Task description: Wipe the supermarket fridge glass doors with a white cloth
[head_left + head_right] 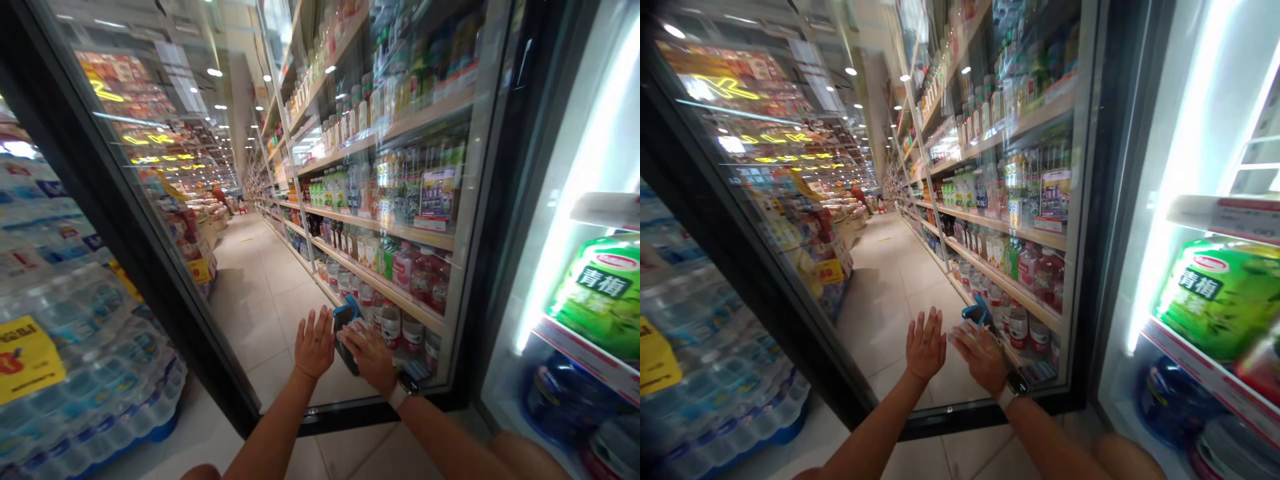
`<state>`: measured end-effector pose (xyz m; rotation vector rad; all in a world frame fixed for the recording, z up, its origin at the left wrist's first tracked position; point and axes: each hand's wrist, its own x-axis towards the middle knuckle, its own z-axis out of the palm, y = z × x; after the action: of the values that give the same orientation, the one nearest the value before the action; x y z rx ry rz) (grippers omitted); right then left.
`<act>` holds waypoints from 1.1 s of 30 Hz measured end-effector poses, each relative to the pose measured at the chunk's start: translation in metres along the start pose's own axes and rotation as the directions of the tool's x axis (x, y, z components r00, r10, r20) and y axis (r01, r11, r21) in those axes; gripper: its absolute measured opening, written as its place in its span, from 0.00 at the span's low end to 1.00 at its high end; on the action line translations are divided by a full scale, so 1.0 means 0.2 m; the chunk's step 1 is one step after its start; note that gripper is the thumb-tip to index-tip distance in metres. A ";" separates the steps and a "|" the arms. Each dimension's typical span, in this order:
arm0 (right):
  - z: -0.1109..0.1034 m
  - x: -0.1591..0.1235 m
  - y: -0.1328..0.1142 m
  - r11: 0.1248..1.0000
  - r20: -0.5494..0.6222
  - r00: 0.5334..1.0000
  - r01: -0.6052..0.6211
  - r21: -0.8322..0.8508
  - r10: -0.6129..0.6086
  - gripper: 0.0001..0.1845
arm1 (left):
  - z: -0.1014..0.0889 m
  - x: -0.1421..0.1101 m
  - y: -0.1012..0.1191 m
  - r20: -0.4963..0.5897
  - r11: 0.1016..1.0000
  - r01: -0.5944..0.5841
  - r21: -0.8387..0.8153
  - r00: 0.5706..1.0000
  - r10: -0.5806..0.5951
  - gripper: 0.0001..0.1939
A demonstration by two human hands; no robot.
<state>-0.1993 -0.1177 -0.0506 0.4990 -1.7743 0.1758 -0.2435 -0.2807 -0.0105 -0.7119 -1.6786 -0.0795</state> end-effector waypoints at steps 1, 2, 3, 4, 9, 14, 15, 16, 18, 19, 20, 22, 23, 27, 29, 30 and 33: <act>0.01 -0.04 -0.02 0.999 0.027 0.999 0.038 0.016 -0.038 0.22 | 0.00 0.00 0.00 0.000 1.000 0.000 0.005 1.000 0.000 0.31; 0.01 -0.07 -0.03 0.996 0.057 0.995 0.081 0.035 -0.082 0.22 | 0.00 0.00 0.00 0.001 1.000 -0.002 0.012 1.000 0.002 0.31; 0.02 -0.11 -0.04 0.991 0.080 0.988 0.125 0.055 -0.130 0.22 | -0.01 0.00 0.00 0.003 1.000 -0.004 0.021 1.000 0.004 0.31; 0.02 -0.13 -0.04 0.984 0.096 0.981 0.162 0.074 -0.169 0.22 | -0.01 0.00 0.00 0.003 1.000 -0.006 0.030 1.000 0.006 0.30; -0.02 -0.11 0.00 0.948 0.132 0.944 0.284 0.145 -0.303 0.20 | -0.02 -0.01 0.00 0.008 0.999 -0.011 0.045 1.000 0.011 0.30; -0.08 0.05 0.08 0.950 0.118 0.945 0.294 0.107 -0.305 0.20 | -0.02 -0.02 0.00 0.025 1.000 0.000 0.024 1.000 -0.001 0.31; -0.10 0.09 0.10 0.961 0.115 0.955 0.266 0.079 -0.274 0.20 | -0.02 -0.02 0.00 0.026 1.000 0.005 0.015 1.000 -0.006 0.31; -0.11 0.12 0.12 0.973 0.108 0.967 0.228 0.046 -0.232 0.21 | -0.02 -0.02 0.00 0.025 1.000 0.007 0.007 1.000 -0.007 0.31; -0.15 0.19 0.17 0.992 0.072 0.990 0.123 -0.033 -0.121 0.23 | -0.02 -0.01 0.00 0.019 1.000 0.006 -0.003 1.000 -0.006 0.30; -0.17 0.22 0.19 0.996 0.038 0.998 0.060 -0.070 -0.058 0.25 | -0.02 -0.01 0.00 0.018 1.000 0.004 -0.005 1.000 -0.004 0.30; -0.18 0.25 0.22 0.995 -0.004 1.000 -0.001 -0.100 0.001 0.26 | -0.02 -0.01 0.01 0.017 1.000 0.004 -0.003 1.000 -0.004 0.30; -0.21 0.31 0.27 0.986 -0.094 0.991 -0.110 -0.128 0.099 0.29 | -0.02 -0.01 0.01 0.021 1.000 0.007 0.007 1.000 -0.007 0.31; -0.22 0.33 0.29 0.979 -0.140 0.979 -0.163 -0.126 0.145 0.30 | -0.02 -0.01 0.01 0.023 1.000 0.010 0.015 1.000 -0.010 0.31; -0.21 0.40 0.29 0.942 -0.284 0.909 -0.333 -0.050 0.306 0.33 | -0.02 -0.02 0.02 0.027 1.000 0.016 0.023 1.000 -0.016 0.31; -0.18 0.41 0.24 0.931 -0.302 0.888 -0.364 -0.001 0.347 0.34 | -0.02 -0.02 0.02 0.026 1.000 0.014 0.016 1.000 -0.014 0.31; -0.16 0.40 0.21 0.933 -0.294 0.890 -0.361 0.013 0.348 0.34 | -0.02 -0.02 0.02 0.025 1.000 0.012 0.013 1.000 -0.013 0.31; -0.10 0.35 0.13 0.957 -0.231 0.930 -0.290 0.014 0.285 0.34 | -0.02 -0.02 0.01 0.021 1.000 0.009 0.010 1.000 -0.009 0.31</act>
<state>-0.2052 -0.1038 0.0250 0.1907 -1.6103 0.4049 -0.2384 -0.2821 -0.0144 -0.6997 -1.7010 -0.0702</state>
